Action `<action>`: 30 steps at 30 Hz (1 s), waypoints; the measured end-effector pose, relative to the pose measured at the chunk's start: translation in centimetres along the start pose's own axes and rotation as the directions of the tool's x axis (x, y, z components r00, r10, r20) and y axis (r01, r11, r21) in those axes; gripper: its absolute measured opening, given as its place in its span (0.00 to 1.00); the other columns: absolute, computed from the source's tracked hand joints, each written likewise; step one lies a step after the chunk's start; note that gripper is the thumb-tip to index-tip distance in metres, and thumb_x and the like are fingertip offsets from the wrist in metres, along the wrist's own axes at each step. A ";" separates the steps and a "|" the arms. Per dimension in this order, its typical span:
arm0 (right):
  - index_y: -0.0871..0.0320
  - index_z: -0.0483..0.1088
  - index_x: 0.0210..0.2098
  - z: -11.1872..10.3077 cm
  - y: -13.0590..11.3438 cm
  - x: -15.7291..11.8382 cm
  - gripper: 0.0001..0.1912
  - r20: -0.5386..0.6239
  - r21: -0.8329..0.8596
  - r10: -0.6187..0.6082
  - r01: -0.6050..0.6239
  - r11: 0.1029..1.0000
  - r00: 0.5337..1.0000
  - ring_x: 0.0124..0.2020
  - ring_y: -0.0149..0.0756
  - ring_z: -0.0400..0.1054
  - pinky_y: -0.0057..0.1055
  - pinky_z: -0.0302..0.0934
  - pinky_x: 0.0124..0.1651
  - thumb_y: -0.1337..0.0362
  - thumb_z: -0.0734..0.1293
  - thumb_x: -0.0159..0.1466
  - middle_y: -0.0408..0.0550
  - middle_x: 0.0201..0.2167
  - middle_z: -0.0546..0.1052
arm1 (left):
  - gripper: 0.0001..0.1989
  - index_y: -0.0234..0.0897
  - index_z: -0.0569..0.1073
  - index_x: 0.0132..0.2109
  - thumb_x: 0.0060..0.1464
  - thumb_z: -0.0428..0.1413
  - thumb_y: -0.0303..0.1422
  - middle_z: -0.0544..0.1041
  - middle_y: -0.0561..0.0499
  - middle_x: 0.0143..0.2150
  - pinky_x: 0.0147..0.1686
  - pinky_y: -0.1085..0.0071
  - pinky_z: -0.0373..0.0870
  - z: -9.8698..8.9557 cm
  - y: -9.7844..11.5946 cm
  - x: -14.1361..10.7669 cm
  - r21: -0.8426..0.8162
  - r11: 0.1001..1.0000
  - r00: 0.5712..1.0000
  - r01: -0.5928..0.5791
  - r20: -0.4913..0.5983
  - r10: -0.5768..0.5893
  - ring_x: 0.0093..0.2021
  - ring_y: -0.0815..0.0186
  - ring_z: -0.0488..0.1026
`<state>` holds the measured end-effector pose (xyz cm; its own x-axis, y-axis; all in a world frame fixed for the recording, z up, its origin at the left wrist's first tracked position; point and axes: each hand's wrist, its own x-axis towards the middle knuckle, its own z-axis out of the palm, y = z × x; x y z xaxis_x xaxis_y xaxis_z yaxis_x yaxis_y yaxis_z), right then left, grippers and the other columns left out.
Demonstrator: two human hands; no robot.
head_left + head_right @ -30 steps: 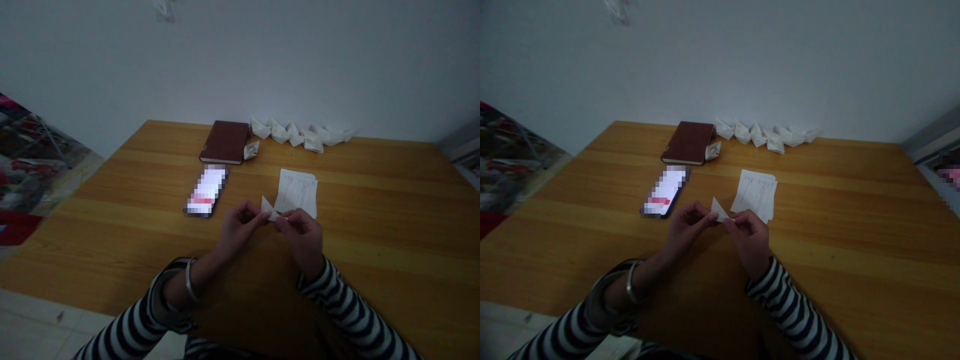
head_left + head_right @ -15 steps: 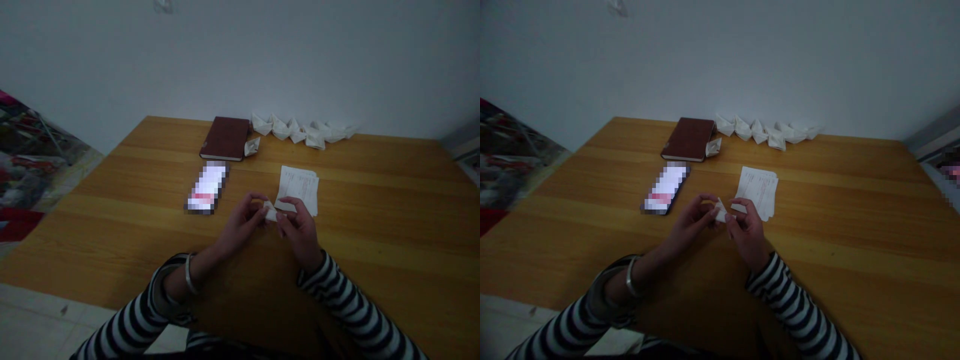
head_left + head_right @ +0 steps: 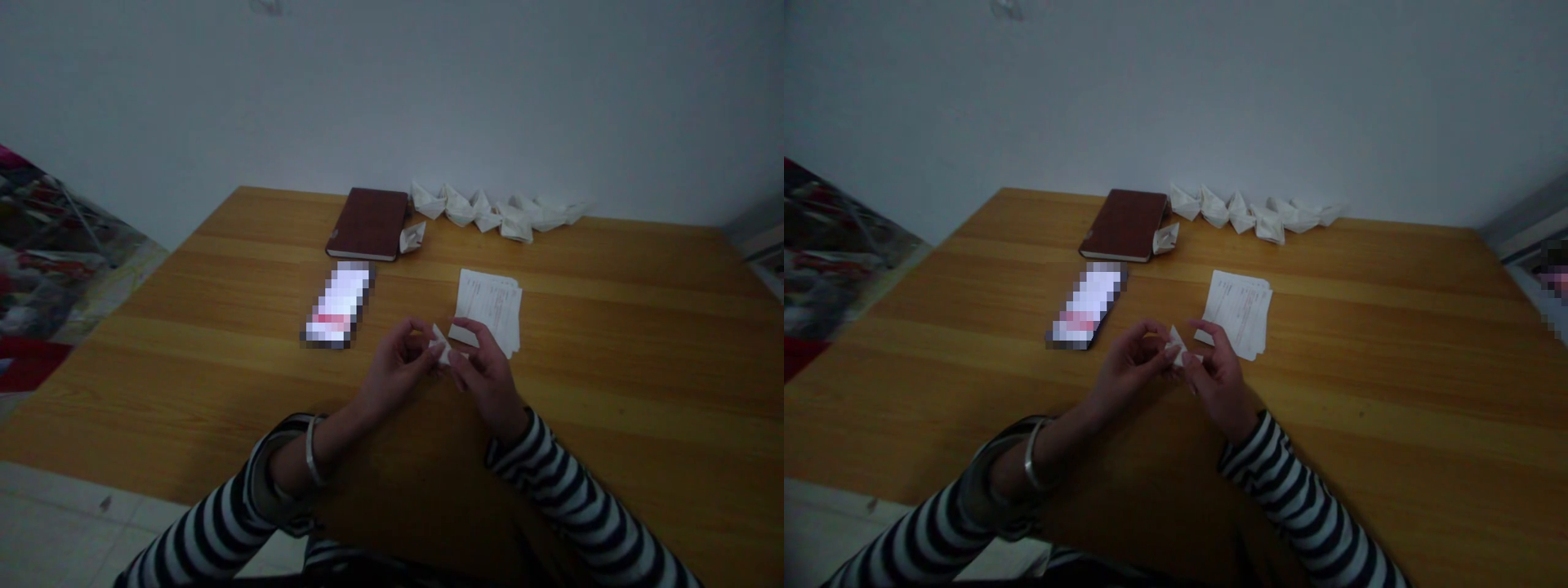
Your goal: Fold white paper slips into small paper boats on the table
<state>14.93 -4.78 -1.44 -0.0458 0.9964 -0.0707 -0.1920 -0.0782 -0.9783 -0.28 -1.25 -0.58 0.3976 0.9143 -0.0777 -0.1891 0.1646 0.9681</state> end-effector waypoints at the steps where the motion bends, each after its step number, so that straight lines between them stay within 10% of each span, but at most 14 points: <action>1: 0.54 0.60 0.55 0.0 0.0 0.0 0.24 -0.002 -0.011 0.006 -0.006 1.000 1.000 0.16 0.26 0.54 0.24 0.49 0.20 0.57 0.67 0.63 0.33 0.17 0.67 | 0.13 0.36 0.67 0.41 0.56 0.61 0.37 0.75 0.54 0.28 0.29 0.74 0.68 -0.1 0.0 0.0 0.030 1.000 1.000 -0.004 0.015 0.004 0.27 0.70 0.73; 7: 0.57 0.66 0.52 -0.7 0.3 0.5 0.21 0.028 0.176 0.127 -0.130 0.976 0.992 0.15 0.25 0.54 0.23 0.48 0.20 0.58 0.69 0.61 0.31 0.14 0.65 | 0.18 0.39 0.76 0.50 0.52 0.64 0.36 0.69 0.54 0.31 0.34 0.72 0.67 -1.7 0.1 0.5 0.437 0.885 0.984 -0.161 0.140 0.110 0.31 0.68 0.68; 13: 0.58 0.73 0.45 -0.5 0.7 0.4 0.17 0.095 0.296 0.178 -0.198 0.934 0.979 0.22 0.27 0.64 0.25 0.56 0.26 0.55 0.70 0.61 0.40 0.22 0.75 | 0.03 0.39 0.81 0.36 0.54 0.63 0.32 0.72 0.45 0.47 0.51 0.61 0.67 -2.1 0.6 0.8 0.534 0.737 0.891 -0.416 0.075 0.449 0.51 0.59 0.70; 20: 0.58 0.71 0.25 -0.4 0.4 0.5 0.15 -0.016 0.403 0.216 -0.191 0.895 0.976 0.24 0.27 0.64 0.25 0.61 0.30 0.54 0.72 0.59 0.40 0.21 0.72 | 0.17 0.37 0.77 0.45 0.47 0.68 0.34 0.79 0.46 0.45 0.47 0.64 0.71 -1.9 0.8 0.4 0.500 0.784 0.929 -0.368 0.243 0.281 0.45 0.59 0.75; 24: 0.58 0.67 0.23 -0.6 0.4 0.4 0.18 -0.047 0.287 0.186 -0.166 0.944 0.981 0.17 0.24 0.54 0.23 0.51 0.21 0.52 0.71 0.60 0.36 0.15 0.64 | 0.04 0.37 0.79 0.37 0.54 0.62 0.32 0.80 0.50 0.34 0.39 0.69 0.71 -1.7 0.6 0.1 0.569 0.783 0.967 -0.252 0.115 0.227 0.35 0.64 0.76; 30: 0.57 0.71 0.23 -0.8 0.1 0.2 0.14 -0.176 -0.107 -0.018 -0.001 0.994 0.984 0.20 0.27 0.62 0.25 0.58 0.23 0.56 0.73 0.57 0.39 0.18 0.70 | 0.14 0.34 0.76 0.44 0.51 0.65 0.35 0.79 0.51 0.31 0.33 0.74 0.72 -1.1 0.5 0.5 0.257 0.966 0.998 -0.037 -0.047 0.050 0.31 0.68 0.75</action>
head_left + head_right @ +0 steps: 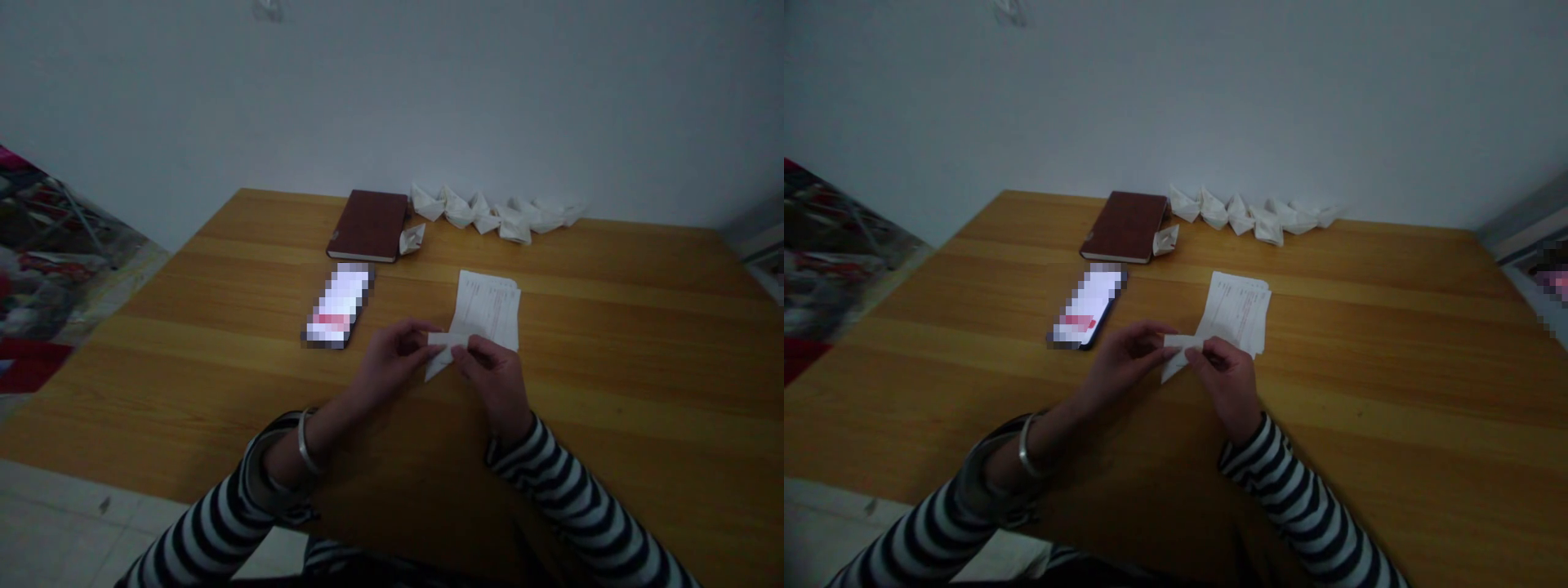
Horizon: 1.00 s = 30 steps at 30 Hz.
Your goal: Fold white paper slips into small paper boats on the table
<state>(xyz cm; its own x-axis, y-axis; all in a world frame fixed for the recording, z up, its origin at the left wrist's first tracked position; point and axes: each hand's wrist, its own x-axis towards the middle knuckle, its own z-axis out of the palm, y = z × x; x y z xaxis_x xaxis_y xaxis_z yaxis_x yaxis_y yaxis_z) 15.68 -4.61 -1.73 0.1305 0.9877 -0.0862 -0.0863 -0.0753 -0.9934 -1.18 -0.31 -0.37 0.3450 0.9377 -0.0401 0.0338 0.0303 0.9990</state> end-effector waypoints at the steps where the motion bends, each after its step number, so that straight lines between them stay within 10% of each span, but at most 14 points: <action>1: 0.57 0.72 0.24 0.0 -0.1 0.0 0.14 0.012 -0.008 0.004 -0.004 1.000 1.000 0.20 0.28 0.64 0.25 0.60 0.23 0.55 0.73 0.57 0.40 0.18 0.71 | 0.16 0.33 0.75 0.45 0.50 0.65 0.35 0.79 0.51 0.30 0.31 0.74 0.72 0.0 0.0 0.1 -0.035 0.999 0.999 0.041 0.013 -0.040 0.30 0.68 0.75; 11: 0.59 0.77 0.37 -0.3 0.1 0.2 0.11 0.140 0.171 0.063 -0.086 0.982 0.988 0.18 0.29 0.70 0.25 0.67 0.22 0.58 0.73 0.57 0.41 0.19 0.77 | 0.10 0.32 0.81 0.41 0.55 0.61 0.34 0.82 0.46 0.36 0.38 0.71 0.71 -2.0 1.1 0.3 -0.080 0.966 0.905 0.246 0.375 -0.199 0.35 0.66 0.77; 19: 0.57 0.76 0.31 -1.2 0.0 0.5 0.08 0.262 0.269 0.091 -0.164 0.949 0.961 0.22 0.31 0.74 0.29 0.72 0.28 0.60 0.74 0.56 0.43 0.23 0.81 | 0.14 0.38 0.80 0.49 0.55 0.59 0.31 0.81 0.44 0.50 0.55 0.59 0.68 -2.4 1.4 0.2 -0.151 0.957 0.910 0.246 0.377 -0.174 0.49 0.58 0.77; 30: 0.57 0.78 0.30 -1.5 -0.5 0.8 0.04 0.263 0.154 -0.017 -0.025 0.988 0.965 0.23 0.32 0.76 0.29 0.73 0.29 0.64 0.74 0.56 0.45 0.22 0.81 | 0.15 0.33 0.82 0.42 0.61 0.54 0.38 0.83 0.43 0.37 0.41 0.69 0.73 -2.1 1.7 0.1 -0.196 0.953 0.942 0.230 0.290 -0.167 0.37 0.63 0.79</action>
<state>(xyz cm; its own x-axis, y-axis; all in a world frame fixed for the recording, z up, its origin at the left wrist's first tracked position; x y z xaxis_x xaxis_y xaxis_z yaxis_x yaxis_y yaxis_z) 17.28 -3.98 -1.39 -0.1326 0.9901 -0.0466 -0.2408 -0.0778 -0.9674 -3.08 0.62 1.32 0.5918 0.7779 -0.2112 -0.0721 0.3121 0.9473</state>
